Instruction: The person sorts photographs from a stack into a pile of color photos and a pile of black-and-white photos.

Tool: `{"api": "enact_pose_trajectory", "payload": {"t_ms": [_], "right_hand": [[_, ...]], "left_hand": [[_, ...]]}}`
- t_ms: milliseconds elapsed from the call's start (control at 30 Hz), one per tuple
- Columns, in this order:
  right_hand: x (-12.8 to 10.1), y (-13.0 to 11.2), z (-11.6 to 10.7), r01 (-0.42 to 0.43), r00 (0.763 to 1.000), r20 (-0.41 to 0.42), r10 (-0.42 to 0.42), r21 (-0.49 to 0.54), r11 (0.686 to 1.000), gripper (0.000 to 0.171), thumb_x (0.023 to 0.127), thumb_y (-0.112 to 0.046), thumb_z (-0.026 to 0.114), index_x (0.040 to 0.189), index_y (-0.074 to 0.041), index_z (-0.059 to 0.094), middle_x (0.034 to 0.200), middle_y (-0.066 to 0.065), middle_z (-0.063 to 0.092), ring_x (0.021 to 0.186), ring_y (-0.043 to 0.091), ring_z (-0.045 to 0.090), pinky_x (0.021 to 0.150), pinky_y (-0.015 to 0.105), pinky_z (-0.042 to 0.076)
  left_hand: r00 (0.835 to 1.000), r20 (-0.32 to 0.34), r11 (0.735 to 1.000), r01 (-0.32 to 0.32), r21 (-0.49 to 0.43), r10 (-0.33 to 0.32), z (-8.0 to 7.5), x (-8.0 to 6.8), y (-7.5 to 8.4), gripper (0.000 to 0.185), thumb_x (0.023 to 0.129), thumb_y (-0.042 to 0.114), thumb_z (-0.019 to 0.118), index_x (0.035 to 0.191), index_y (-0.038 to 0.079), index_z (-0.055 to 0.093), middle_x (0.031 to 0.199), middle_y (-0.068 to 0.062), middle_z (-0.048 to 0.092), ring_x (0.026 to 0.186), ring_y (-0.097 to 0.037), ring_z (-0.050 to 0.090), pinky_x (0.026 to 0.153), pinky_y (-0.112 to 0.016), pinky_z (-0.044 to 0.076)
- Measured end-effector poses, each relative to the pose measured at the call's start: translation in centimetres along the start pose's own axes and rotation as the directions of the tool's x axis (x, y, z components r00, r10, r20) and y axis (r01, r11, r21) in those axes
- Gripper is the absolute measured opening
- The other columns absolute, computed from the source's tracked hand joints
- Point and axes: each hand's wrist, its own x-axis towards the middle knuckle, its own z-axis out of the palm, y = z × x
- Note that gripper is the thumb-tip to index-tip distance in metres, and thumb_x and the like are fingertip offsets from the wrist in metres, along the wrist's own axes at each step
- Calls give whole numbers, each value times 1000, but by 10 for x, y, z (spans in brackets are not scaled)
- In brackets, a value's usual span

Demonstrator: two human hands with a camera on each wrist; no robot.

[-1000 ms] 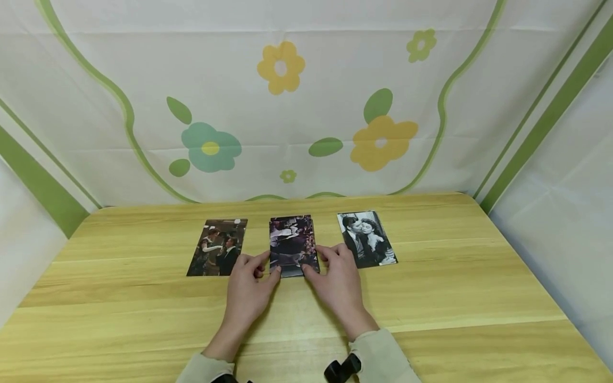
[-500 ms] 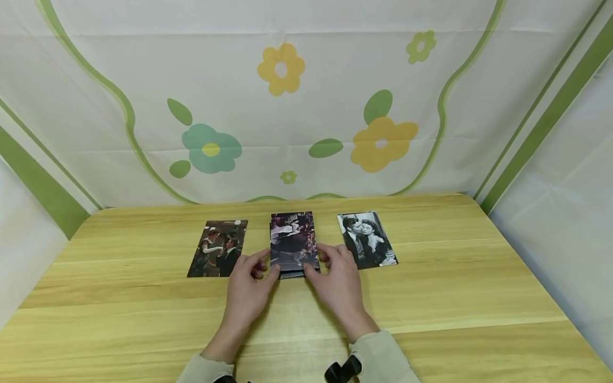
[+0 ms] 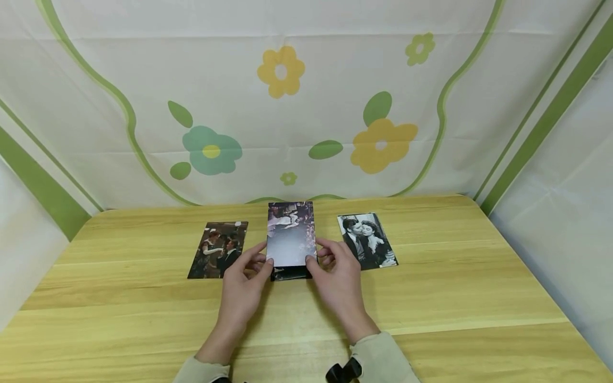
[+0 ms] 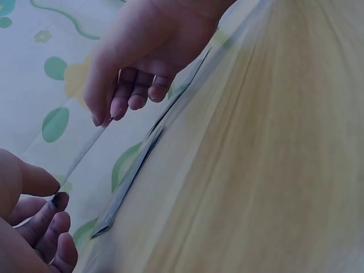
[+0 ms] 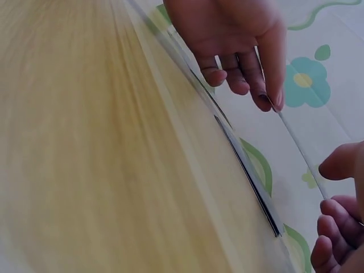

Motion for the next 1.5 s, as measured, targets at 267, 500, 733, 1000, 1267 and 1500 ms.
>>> {"api": "enact_pose_trajectory", "payload": {"t_ms": [267,500,733,1000,1267,1500], "right_hand": [[0,1,-2,-8,1000,-4,8,57,998,42,91,-11,83,132,-16,74,108,4,69,95,17,63,79,18,55],[-1,-1,-3,-10,1000,-1,11,76,997,42,92,-11,82,132,-16,74,107,4,69,96,17,64,80,19,56],[-1,-3,-3,-19,1000,5,19,85,996,42,92,-10,82,133,-16,74,108,4,70,97,18,64,79,18,55],[-1,-3,-3,-20,1000,20,19,94,995,42,92,-10,82,133,-16,74,108,4,70,97,17,64,80,19,56],[-1,-4,-3,-5,1000,11,4,103,995,42,91,-9,83,132,-15,74,107,6,70,95,17,64,79,19,56],[-2,-6,-3,10,1000,5,-11,99,995,42,91,-9,83,132,-15,75,105,6,71,94,16,64,78,18,56]], "left_hand": [[1000,15,999,12,-40,-11,-1,1,0,37,99,3,74,134,11,74,108,-11,72,93,-17,61,79,-21,53],[999,6,998,42,-45,-42,-2,0,3,36,98,4,74,134,11,74,110,-12,70,96,-18,60,77,-20,53],[998,-8,996,64,-61,-64,-3,0,7,35,98,4,74,132,11,75,109,-12,70,95,-18,59,77,-21,52],[996,-11,994,89,-68,-90,-5,1,9,34,97,5,75,131,9,75,107,-11,69,96,-17,60,77,-20,52],[995,-16,994,95,-53,-96,-6,1,10,33,97,5,75,130,9,76,105,-11,70,96,-17,60,77,-20,52],[996,-19,995,81,-51,-82,-7,1,12,32,98,8,75,130,10,76,108,-11,70,99,-18,61,76,-20,51]]}}
